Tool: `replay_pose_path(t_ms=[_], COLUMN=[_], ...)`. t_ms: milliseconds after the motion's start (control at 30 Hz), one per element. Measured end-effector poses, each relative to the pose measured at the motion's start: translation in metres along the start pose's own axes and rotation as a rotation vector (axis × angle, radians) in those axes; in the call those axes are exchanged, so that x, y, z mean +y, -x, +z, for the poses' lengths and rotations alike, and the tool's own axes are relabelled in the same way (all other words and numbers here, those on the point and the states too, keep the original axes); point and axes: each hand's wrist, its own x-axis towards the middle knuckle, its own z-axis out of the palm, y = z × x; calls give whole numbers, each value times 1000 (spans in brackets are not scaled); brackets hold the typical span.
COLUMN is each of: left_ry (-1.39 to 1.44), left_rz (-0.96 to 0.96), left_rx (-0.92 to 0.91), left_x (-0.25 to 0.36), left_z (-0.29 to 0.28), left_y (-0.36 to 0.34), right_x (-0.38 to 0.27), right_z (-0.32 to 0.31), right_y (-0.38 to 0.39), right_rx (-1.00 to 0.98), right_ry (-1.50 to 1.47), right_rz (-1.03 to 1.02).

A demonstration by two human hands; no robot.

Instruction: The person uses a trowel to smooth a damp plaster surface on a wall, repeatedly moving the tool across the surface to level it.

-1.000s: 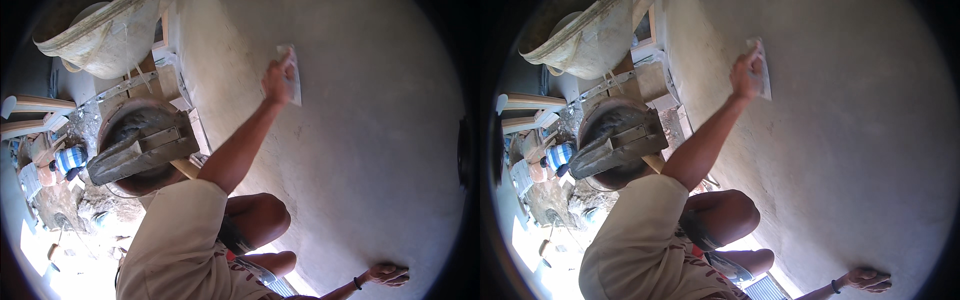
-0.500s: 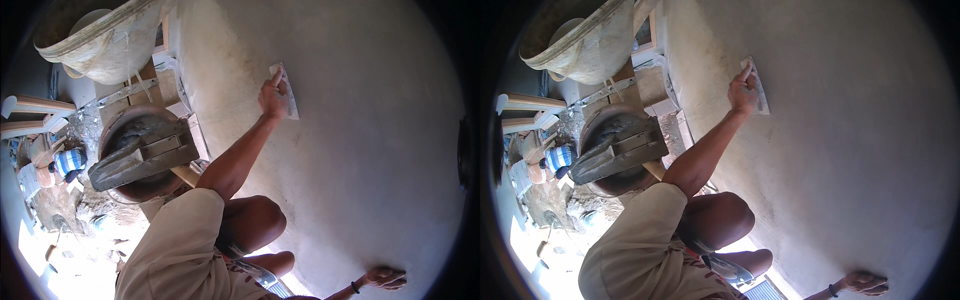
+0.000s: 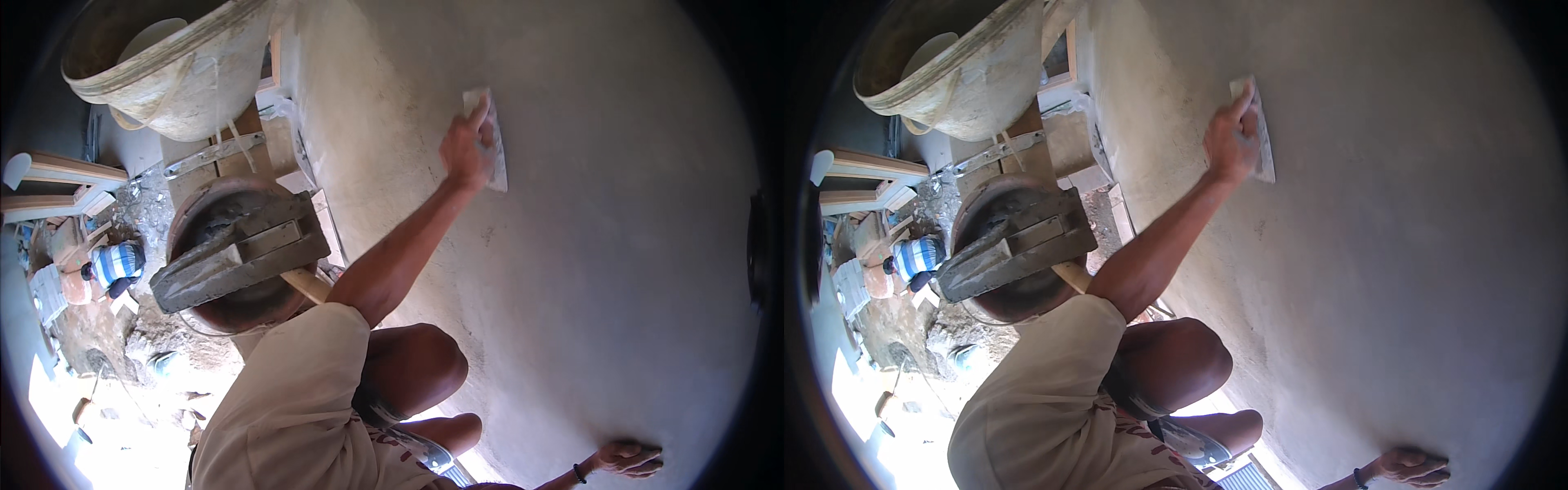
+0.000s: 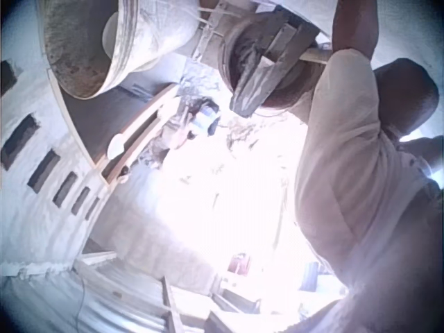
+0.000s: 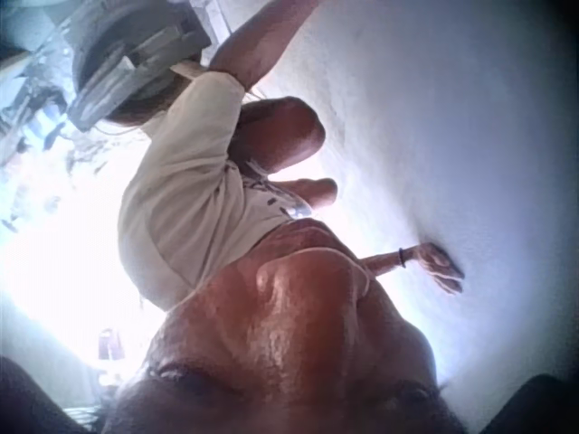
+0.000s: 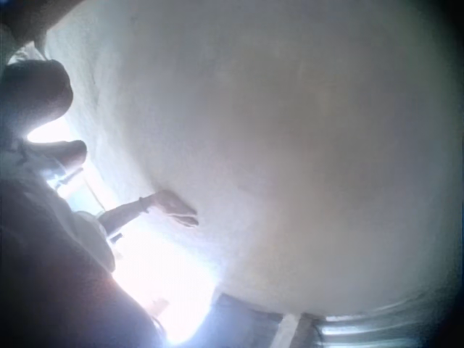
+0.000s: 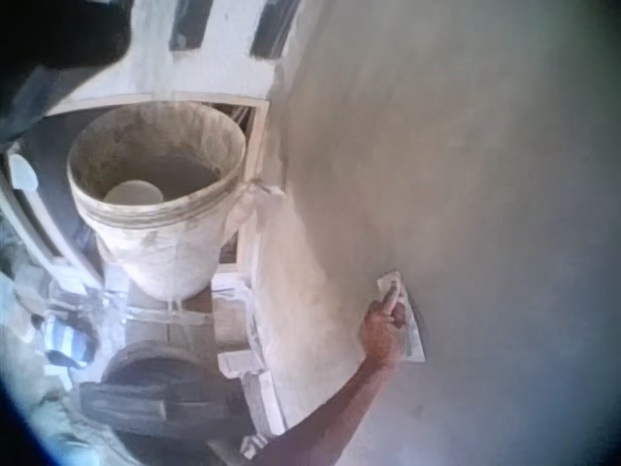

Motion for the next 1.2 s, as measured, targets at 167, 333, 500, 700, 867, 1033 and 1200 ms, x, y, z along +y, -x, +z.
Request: replay_pose_path(t_ms=[167,333,500,700,867,1033,1200], left_ry=[-5,81,-108,84,-224,-68,-171], left_rz=[-268,38,386,95,488,141,634], left_rx=[91,117,326,125,127,148,113], left_x=[-34,-50,34,-1,100,48,127], left_z=[-28,5,-13,-21,-34,-32,-22], left_y=[-88,-44,-89,-85,-70,-122,-57], right_x=[-23,-40,-37,-32,-8,-15,-14], right_z=[-1,-10,0,-4,5,4,-2], right_y=[-16,-23,-15,-24,-4,-7,-11], right_rx=[87,-17,7,17,16,15,15], right_ry=[-8,-119,-46,-96,23,9,34], right_rz=[-49,18,19,1,0,21,-1])
